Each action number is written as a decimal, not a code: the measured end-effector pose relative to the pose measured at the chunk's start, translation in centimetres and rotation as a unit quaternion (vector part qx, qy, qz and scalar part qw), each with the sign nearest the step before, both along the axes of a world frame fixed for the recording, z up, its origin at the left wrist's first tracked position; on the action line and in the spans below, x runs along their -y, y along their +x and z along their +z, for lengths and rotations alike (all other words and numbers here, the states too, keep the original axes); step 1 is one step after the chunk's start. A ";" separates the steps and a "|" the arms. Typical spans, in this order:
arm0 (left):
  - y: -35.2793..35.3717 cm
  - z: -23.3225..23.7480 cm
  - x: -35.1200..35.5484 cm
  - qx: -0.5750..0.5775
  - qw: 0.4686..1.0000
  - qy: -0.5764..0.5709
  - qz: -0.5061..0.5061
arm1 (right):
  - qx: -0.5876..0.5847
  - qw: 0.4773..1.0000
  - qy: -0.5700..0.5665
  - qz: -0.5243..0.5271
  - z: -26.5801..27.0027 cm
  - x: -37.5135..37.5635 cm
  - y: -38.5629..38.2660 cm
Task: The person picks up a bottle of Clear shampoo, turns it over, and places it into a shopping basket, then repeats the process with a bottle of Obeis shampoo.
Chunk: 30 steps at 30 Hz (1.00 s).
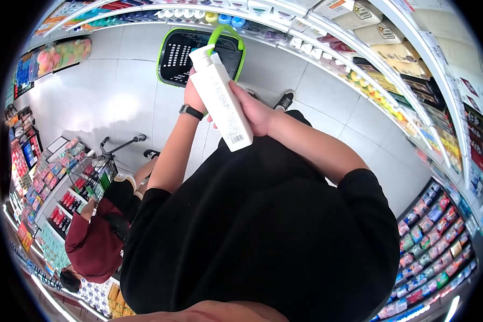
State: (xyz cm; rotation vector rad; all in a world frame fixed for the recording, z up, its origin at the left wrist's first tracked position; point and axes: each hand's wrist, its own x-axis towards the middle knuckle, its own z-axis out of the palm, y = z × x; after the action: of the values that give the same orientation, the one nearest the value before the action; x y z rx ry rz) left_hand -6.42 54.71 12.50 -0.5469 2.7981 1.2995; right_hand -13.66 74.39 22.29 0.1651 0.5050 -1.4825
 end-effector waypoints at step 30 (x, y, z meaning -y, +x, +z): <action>3.1 -4.2 1.7 0.003 0.997 -0.032 0.070 | -0.084 0.994 -0.053 -0.052 5.9 -7.7 -2.0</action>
State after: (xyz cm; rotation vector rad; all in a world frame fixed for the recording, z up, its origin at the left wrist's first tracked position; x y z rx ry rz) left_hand -3.34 53.06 8.26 -0.7592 2.8517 1.2309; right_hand -15.64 82.11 28.19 -0.0176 0.5573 -1.6301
